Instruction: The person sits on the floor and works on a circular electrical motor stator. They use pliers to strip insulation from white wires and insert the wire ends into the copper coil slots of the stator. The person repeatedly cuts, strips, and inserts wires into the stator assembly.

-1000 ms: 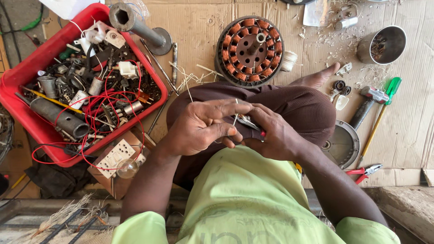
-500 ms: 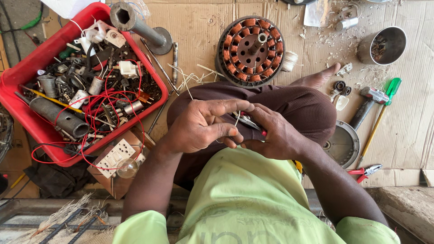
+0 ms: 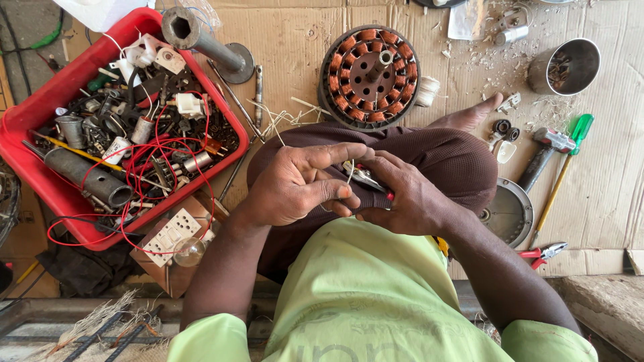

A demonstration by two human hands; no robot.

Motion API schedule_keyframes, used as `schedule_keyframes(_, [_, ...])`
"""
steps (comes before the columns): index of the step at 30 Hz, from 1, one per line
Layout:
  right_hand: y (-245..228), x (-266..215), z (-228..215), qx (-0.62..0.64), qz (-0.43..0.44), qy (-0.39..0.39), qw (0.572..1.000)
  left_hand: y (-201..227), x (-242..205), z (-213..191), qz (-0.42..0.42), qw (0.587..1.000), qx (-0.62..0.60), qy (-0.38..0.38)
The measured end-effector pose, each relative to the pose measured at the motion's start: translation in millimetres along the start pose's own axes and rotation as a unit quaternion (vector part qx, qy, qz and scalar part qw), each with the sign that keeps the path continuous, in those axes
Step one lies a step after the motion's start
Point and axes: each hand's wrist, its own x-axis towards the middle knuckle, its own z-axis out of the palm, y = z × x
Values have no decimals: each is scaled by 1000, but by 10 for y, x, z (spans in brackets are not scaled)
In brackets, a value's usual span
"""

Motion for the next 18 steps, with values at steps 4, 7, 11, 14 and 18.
schedule_keyframes(4, [-18,-1,-5,-3,-9,1,1000,13,0,-12,5,1000,2,1])
schedule_keyframes(7, [3,-12,32,-19,10,7,1000,8,-6,-17,0,1000,-4,0])
schedule_keyframes(11, [133,-65,116,-19,15,34,999,2,-16,-20,-10,1000,-13,-2])
schedule_keyframes(14, [263,-58,195,-80,46,52,994,15,-23,-14,-2,1000,1,-3])
schedule_keyframes(18, [210,-104,89,-83,71,35,993,38,-6,9,7,1000,-8,10])
